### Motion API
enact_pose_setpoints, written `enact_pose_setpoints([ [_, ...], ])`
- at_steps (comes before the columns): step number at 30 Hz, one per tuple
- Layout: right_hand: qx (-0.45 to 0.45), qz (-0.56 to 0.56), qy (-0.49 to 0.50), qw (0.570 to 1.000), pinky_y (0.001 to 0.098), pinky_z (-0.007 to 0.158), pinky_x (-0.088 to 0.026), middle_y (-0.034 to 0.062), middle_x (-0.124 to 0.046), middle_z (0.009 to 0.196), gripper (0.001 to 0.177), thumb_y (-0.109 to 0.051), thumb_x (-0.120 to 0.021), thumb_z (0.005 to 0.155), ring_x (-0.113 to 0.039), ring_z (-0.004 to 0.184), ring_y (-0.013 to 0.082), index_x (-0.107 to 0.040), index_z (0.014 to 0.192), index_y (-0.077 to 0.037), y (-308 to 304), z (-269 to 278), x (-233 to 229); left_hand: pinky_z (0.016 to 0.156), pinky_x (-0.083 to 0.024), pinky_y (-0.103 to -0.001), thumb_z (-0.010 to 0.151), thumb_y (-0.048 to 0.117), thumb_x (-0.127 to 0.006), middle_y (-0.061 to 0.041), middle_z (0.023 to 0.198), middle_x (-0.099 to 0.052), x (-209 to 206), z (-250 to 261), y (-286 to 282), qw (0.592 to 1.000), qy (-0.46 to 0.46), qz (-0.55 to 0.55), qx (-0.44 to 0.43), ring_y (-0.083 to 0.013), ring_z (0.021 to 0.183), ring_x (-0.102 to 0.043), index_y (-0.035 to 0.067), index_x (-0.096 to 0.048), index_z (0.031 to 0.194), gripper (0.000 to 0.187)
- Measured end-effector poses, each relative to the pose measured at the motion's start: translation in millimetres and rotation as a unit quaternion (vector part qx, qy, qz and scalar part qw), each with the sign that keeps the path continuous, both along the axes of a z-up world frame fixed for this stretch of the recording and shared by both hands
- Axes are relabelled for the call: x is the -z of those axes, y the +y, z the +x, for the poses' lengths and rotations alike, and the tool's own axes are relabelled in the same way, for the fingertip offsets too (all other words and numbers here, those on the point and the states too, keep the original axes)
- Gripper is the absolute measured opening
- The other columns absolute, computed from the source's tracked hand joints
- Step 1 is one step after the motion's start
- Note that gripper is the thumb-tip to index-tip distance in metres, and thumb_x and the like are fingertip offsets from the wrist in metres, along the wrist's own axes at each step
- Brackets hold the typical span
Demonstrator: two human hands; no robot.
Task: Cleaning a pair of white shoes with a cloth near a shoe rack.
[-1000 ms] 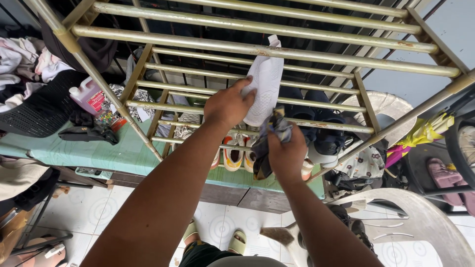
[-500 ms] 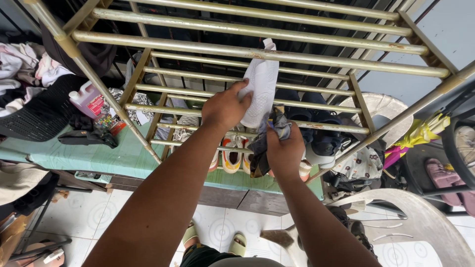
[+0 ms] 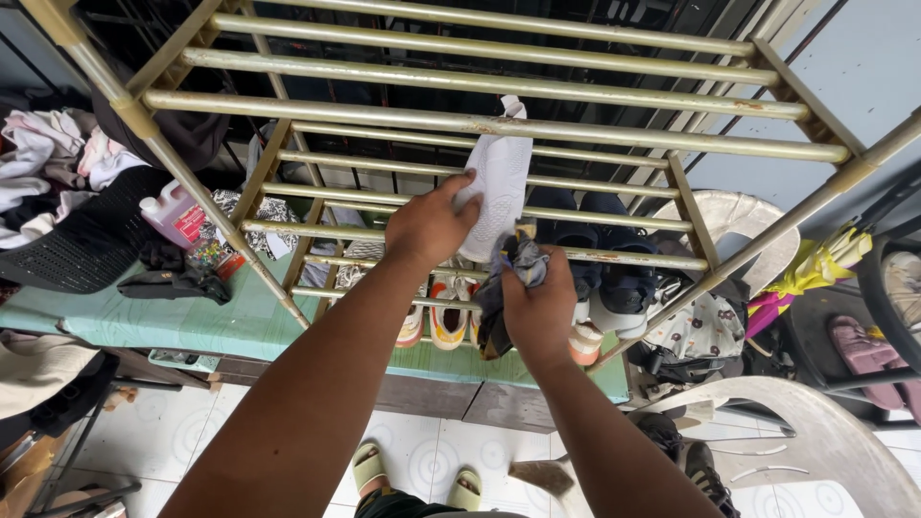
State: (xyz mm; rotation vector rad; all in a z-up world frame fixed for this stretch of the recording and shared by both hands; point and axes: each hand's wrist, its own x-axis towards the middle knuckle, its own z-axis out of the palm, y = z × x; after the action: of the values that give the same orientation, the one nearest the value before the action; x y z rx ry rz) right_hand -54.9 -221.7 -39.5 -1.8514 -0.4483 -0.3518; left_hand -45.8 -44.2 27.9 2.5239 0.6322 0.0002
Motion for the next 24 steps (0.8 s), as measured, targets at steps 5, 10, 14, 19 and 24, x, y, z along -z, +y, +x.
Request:
enact_pose_setpoints([
  [5, 0.003, -0.007, 0.003, 1.000, 0.0380, 0.075, -0.056, 0.0145, -0.071, 0.097, 0.030, -0.014, -0.071, 0.091, -0.072, 0.086, 0.0269, -0.058, 0.115, -0.001, -3, 22, 1, 0.087, -0.057, -0.039, 0.098, 0.060, -0.044, -0.002, 0.111, -0.076, 0, -1, 0, 1.000, -0.012, -0.004, 0.004, -0.0246, 0.098, -0.074, 0.045, -0.043, 0.150, 0.055],
  [10, -0.073, -0.029, 0.051, 0.996, 0.0360, 0.075, -0.058, 0.0124, -0.074, 0.092, 0.028, -0.016, -0.071, 0.090, -0.074, 0.083, 0.0235, -0.061, 0.113, -0.004, -18, 32, -8, 0.085, -0.058, -0.039, 0.100, 0.058, -0.041, 0.000, 0.107, -0.078, -4, -2, -3, 1.000, -0.004, -0.006, 0.005, -0.0227, 0.096, -0.075, 0.045, -0.043, 0.151, 0.053],
  [14, -0.100, 0.060, 0.141, 0.983, 0.0329, 0.084, -0.056, 0.0129, -0.071, 0.107, 0.036, -0.013, -0.072, 0.094, -0.068, 0.095, 0.0198, -0.056, 0.124, -0.002, -26, 79, -10, 0.084, -0.057, -0.037, 0.099, 0.059, -0.041, -0.001, 0.107, -0.077, -3, -2, -1, 1.000, -0.007, 0.000, 0.002, -0.0222, 0.094, -0.074, 0.046, -0.043, 0.150, 0.053],
  [19, -0.105, 0.149, 0.290, 0.939, 0.0344, 0.086, -0.059, 0.0094, -0.065, 0.113, 0.056, -0.012, -0.065, 0.091, -0.067, 0.101, 0.0185, -0.034, 0.137, -0.009, -5, 86, -39, 0.085, -0.059, -0.038, 0.102, 0.054, -0.037, -0.001, 0.108, -0.078, -6, -5, -3, 1.000, 0.020, -0.016, -0.007, -0.0231, 0.094, -0.076, 0.045, -0.041, 0.152, 0.052],
  [24, -0.130, 0.082, 0.255, 0.954, 0.0334, 0.089, -0.054, 0.0140, -0.069, 0.117, 0.046, -0.015, -0.063, 0.096, -0.066, 0.104, 0.0204, -0.047, 0.137, -0.005, 4, 75, -36, 0.092, -0.056, -0.041, 0.101, 0.046, -0.036, -0.003, 0.114, -0.076, 5, -3, -3, 0.999, -0.031, 0.009, -0.010, -0.0275, 0.101, -0.073, 0.048, -0.046, 0.149, 0.049],
])
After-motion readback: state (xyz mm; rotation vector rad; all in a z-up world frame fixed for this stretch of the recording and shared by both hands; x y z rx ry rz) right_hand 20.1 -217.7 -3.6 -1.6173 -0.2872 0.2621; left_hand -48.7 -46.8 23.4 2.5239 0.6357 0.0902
